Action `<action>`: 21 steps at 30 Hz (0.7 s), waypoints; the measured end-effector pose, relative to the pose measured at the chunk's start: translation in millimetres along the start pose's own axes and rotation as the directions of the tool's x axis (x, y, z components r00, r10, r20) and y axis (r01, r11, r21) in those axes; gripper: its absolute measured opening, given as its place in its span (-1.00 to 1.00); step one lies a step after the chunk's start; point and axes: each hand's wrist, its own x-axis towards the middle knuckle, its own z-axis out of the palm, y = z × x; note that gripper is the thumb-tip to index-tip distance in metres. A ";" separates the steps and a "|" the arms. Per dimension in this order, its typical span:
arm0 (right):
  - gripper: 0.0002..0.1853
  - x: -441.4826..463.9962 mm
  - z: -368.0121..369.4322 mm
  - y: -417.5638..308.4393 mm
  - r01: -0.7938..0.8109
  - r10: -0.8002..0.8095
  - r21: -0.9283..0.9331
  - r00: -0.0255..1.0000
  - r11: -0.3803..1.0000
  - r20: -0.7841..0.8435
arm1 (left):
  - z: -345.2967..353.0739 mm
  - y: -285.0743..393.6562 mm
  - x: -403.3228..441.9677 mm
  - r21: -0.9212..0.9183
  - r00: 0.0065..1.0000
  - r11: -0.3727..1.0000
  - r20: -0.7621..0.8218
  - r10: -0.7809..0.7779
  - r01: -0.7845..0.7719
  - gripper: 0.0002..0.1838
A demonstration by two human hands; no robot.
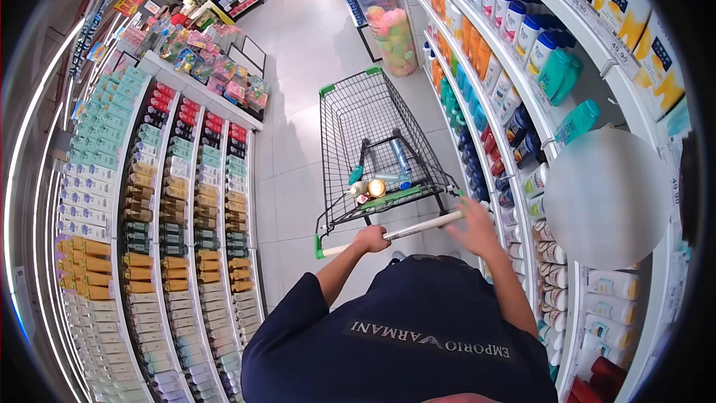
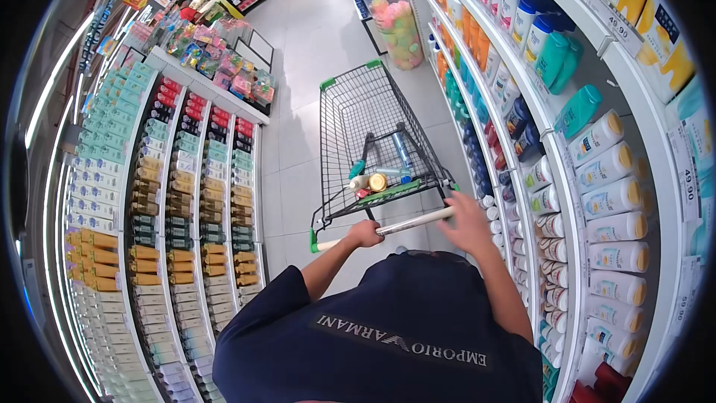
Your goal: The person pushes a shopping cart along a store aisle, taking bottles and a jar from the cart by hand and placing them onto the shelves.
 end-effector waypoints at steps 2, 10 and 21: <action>-0.46 3.5 45.3 16.4 0.106 -0.097 -0.097 0.991 0.990 0.097 | 0.1 4.2 -2.0 -0.011 1.000 1.000 -0.023 -0.019 0.019 -0.60; -0.51 22.7 131.8 58.2 0.165 0.067 -0.292 0.759 0.942 0.648 | -0.8 18.6 -8.8 0.037 0.992 0.994 -0.075 -0.100 0.103 -0.60; -0.72 52.8 118.8 48.5 0.162 0.130 -0.297 0.636 0.941 0.761 | -7.7 24.7 -11.9 0.054 0.993 0.991 0.001 -0.121 0.121 -0.56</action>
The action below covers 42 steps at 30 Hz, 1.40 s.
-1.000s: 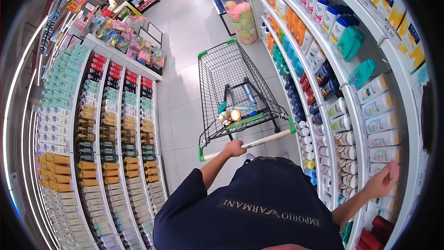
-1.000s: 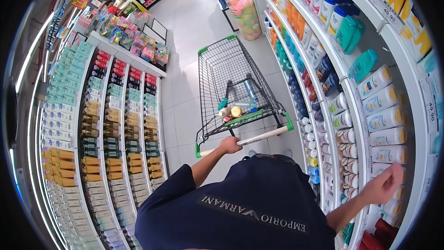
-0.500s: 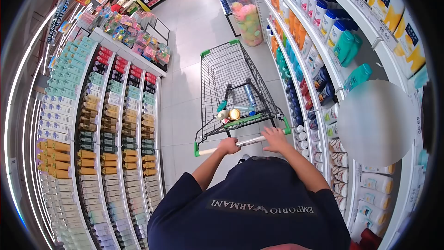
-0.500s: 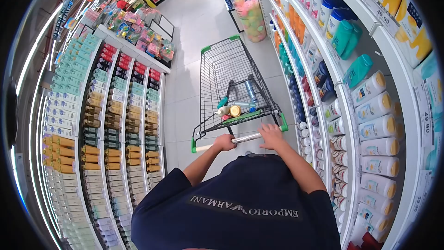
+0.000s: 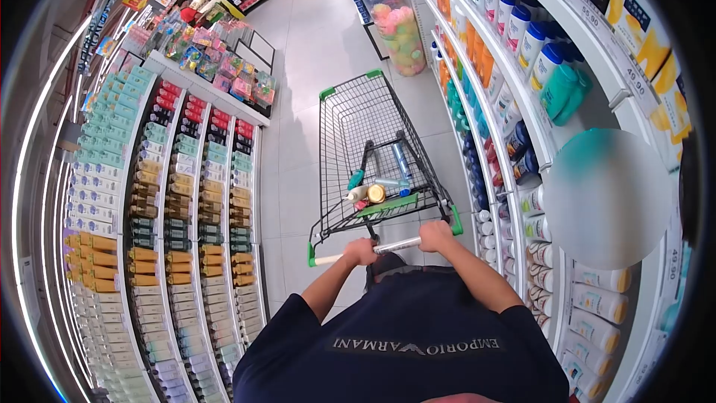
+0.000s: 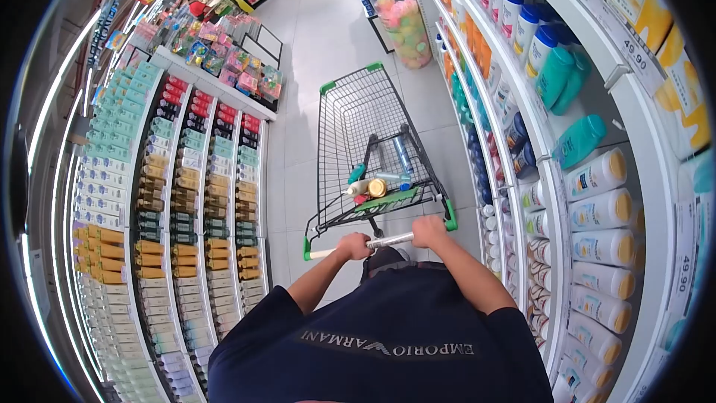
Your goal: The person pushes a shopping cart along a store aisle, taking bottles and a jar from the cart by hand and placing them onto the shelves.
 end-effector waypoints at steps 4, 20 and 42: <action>-0.68 3.8 -5.0 1.6 0.007 -0.008 0.023 0.997 1.000 0.076 | -3.9 -5.9 9.7 0.013 0.985 1.000 0.171 0.012 -0.014 -0.53; -0.66 36.4 -47.6 -0.3 0.003 -0.014 0.048 0.971 0.999 0.240 | -22.3 -36.7 53.3 -0.068 0.953 0.985 0.247 0.173 -0.161 -0.58; -0.69 206.3 -123.3 -36.9 -0.031 0.030 0.009 0.998 0.999 0.061 | -167.4 -139.9 151.8 0.089 0.993 0.992 0.084 0.078 -0.086 -0.56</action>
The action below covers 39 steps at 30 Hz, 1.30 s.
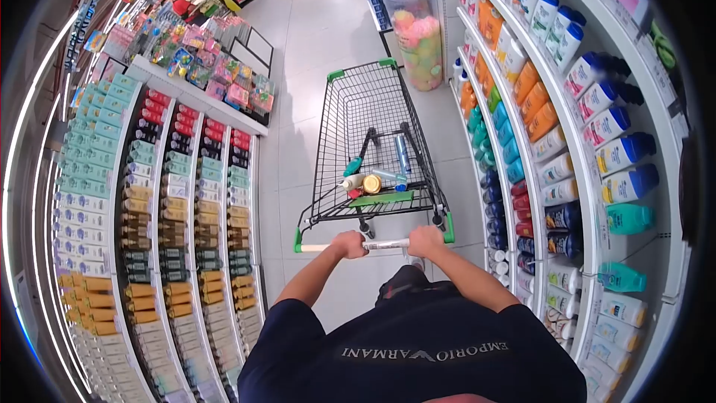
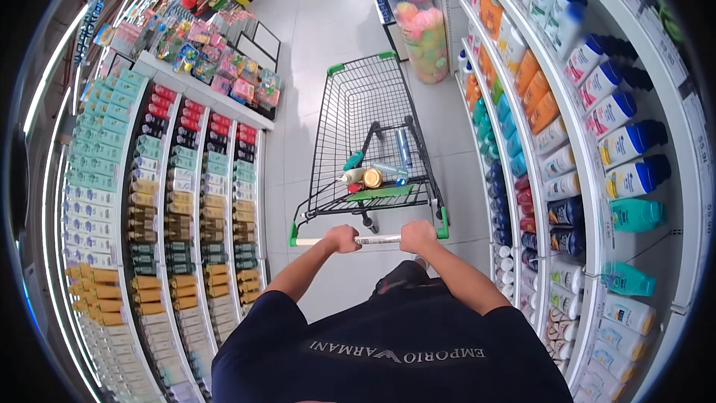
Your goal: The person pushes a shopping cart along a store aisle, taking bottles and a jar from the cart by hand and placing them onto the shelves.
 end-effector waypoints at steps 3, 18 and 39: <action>-0.67 25.6 -3.5 -7.5 -0.016 0.016 -0.015 1.000 1.000 0.018 | -24.8 -19.9 17.3 0.013 0.999 1.000 0.042 0.020 -0.020 -0.57; -0.68 111.0 -82.3 48.2 -0.040 0.035 -0.116 0.998 0.992 -0.047 | -105.1 -24.2 90.4 -0.031 0.998 0.998 -0.032 0.047 -0.048 -0.57; -0.73 178.7 -211.5 195.2 0.204 -0.201 -0.338 0.979 0.919 0.044 | -112.3 33.6 179.4 -0.628 0.957 0.727 -0.249 0.148 -0.276 -0.44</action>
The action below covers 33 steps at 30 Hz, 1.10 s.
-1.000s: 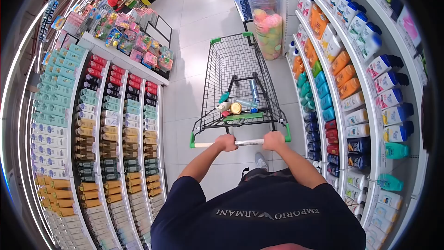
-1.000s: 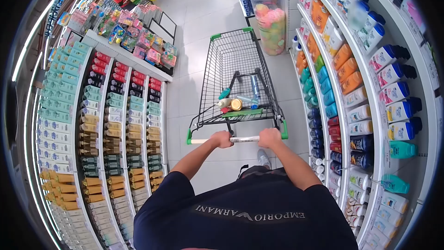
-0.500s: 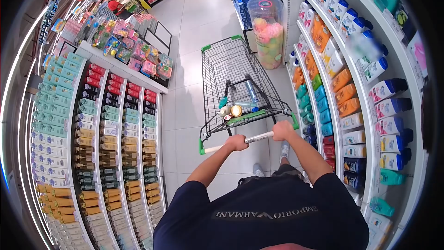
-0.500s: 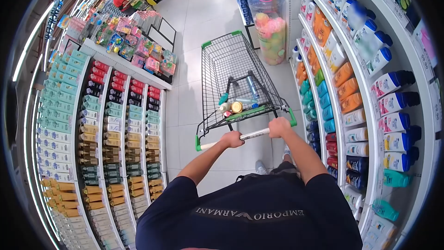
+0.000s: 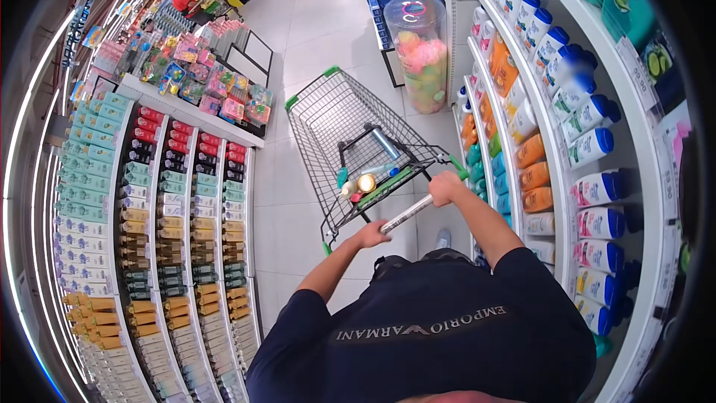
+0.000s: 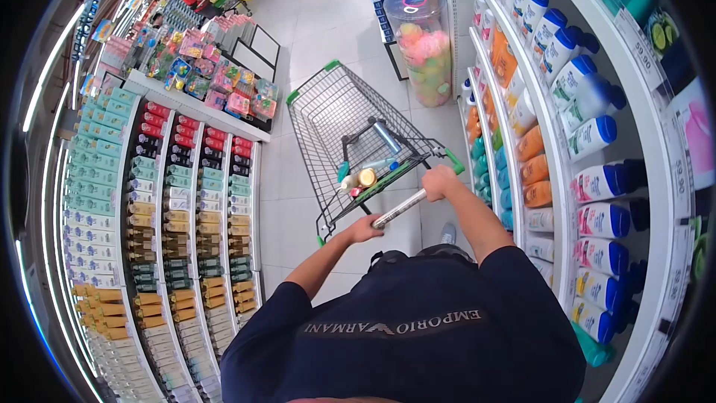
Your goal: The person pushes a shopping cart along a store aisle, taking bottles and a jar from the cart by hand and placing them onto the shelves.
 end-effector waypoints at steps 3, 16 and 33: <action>-0.74 12.9 -2.4 11.4 0.047 -0.047 -0.011 0.999 0.999 0.006 | -27.0 -9.9 -42.6 0.334 0.927 0.904 0.167 -0.335 0.266 -0.47; -0.76 89.8 -43.5 -1.2 0.164 -0.164 -0.055 0.986 0.985 0.013 | -53.9 -46.3 -66.1 0.190 0.896 0.876 -0.131 -0.425 0.444 -0.49; -0.76 265.2 -124.1 -16.2 0.248 -0.238 -0.141 0.967 0.958 0.086 | -181.9 -91.4 -33.5 0.054 0.881 0.882 -0.102 -0.462 0.468 -0.48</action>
